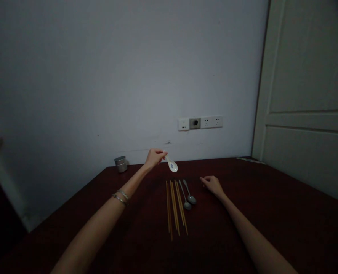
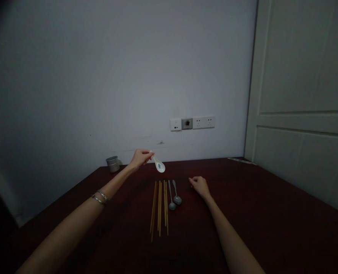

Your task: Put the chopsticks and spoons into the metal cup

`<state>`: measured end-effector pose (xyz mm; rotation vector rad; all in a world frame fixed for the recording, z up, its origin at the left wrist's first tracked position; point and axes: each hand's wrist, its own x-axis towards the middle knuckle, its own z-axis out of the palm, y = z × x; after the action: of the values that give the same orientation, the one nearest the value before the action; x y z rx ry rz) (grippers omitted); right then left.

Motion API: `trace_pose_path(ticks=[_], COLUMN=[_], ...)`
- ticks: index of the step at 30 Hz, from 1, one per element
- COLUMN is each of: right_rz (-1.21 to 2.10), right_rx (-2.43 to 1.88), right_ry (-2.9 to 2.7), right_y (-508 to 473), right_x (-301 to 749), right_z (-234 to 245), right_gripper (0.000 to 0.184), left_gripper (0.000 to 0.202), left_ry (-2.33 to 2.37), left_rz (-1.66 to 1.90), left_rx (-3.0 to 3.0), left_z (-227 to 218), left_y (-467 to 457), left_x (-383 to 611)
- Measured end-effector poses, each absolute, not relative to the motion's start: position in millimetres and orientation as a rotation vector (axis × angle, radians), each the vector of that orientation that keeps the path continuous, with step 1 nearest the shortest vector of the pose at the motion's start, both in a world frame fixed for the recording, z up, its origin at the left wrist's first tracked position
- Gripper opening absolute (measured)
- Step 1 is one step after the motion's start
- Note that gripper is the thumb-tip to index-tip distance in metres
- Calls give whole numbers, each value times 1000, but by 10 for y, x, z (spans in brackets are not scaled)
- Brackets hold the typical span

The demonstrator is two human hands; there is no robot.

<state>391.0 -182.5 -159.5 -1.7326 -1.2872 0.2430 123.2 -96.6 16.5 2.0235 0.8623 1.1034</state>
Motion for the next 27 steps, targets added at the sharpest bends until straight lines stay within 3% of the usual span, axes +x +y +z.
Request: trace_pose_path(ticks=[10,20,27], right_rz=[240,354,503], right_rx=[-1736,-1636,-1315], right_ry=[-1294,-1212,-1037], right_y=[-1873,-1858,-1881], right_x=[3864,3845,3564], right_z=[-1527,-1508,-1023], right_gripper=[39,43,45], left_gripper=[36,38,37], left_ry=[647,570,562], left_rz=[1186,1062,969], left_rx=[1559,1634,1683], left_z=[-152,-185,-297], left_y=[-1169,-1235,-1185], left_x=[1653,1739,1728])
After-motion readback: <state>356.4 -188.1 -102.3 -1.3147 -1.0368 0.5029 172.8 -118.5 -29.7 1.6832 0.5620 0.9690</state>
